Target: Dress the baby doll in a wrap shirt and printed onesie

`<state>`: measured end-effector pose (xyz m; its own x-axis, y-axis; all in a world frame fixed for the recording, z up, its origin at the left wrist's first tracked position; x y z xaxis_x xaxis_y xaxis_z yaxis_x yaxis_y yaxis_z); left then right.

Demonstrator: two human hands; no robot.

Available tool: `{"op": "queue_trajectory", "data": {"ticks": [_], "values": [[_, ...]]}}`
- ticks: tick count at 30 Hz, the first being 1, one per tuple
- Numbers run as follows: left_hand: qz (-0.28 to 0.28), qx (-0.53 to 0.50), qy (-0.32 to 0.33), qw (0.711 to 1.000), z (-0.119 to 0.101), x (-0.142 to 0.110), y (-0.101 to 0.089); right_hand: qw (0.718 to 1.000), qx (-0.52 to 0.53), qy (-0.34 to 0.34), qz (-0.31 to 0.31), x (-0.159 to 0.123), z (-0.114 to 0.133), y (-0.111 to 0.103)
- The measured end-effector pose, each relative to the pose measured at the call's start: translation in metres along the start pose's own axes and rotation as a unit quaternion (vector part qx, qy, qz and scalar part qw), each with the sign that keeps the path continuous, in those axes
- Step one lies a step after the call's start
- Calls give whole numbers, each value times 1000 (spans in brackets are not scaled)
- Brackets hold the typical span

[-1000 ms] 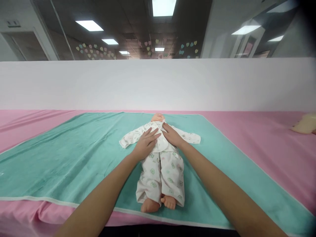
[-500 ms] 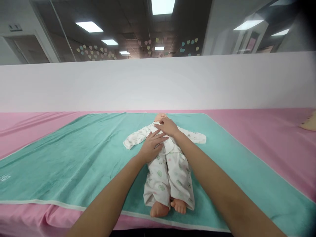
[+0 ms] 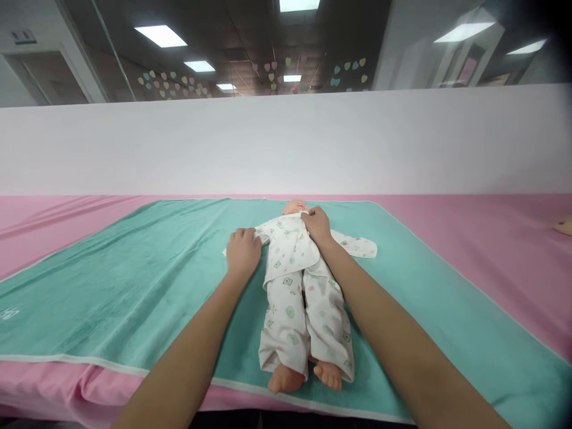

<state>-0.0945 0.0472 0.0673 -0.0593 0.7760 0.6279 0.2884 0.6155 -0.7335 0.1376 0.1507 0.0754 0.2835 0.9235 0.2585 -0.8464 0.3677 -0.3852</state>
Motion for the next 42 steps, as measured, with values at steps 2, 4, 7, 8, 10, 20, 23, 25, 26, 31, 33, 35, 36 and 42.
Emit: {"op": "queue_trajectory", "data": {"ticks": [2, 4, 7, 8, 10, 20, 23, 25, 26, 31, 33, 35, 36, 42], "values": [[53, 66, -72, 994, 32, 1, 1, 1000, 9, -5, -3, -1, 0, 0], [118, 82, -149, 978, 63, -3, 4, 999, 35, 3, -14, -2, -3, -3], [195, 63, -220, 954, 92, -11, 10, 996, 73, 33, -36, -1, -12, -8], [202, 52, -227, 951, 95, -11, 11, 995, 79, 42, -40, -1, -15, -9], [191, 18, -227, 955, 98, -11, 13, 994, 83, 50, -44, -1, -18, -11], [-107, -369, -307, 870, 114, -10, -1, 999, 43, 19, -9, -4, -12, -9], [-123, -381, -306, 864, 120, -9, -2, 1000, 3, -17, -2, -8, -4, -8], [-116, -327, -296, 890, 119, -7, -4, 999, -26, -34, 2, -11, 0, -7], [-117, -294, -283, 905, 115, -6, -7, 999, -36, -36, 6, -12, 2, -6], [-77, -222, -60, 970, 34, 1, -15, 993, -91, -78, 18, -17, 10, -1], [-3, -259, 23, 966, -12, -5, -8, 980, -140, -137, 16, -21, 18, 2], [64, -291, 131, 946, -58, -15, -6, 967, -175, -179, 41, -25, 23, 7], [89, -292, 186, 934, -78, -22, -7, 965, -180, -182, 62, -26, 23, 10], [140, -221, 355, 897, -122, -45, -23, 971, -160, -131, 121, -25, 16, 15]]}}
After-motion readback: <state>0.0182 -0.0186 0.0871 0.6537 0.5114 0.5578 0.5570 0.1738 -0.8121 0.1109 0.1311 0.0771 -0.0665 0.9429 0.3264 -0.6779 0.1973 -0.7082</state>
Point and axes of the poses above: each hand's wrist, its own x-axis towards the middle knuckle, its own y-axis out of the palm, z = x × y, the point moved 8 cm from there along x, towards the middle knuckle, and after that the axes turned 7 degrees about y, right-handed, at the moved point
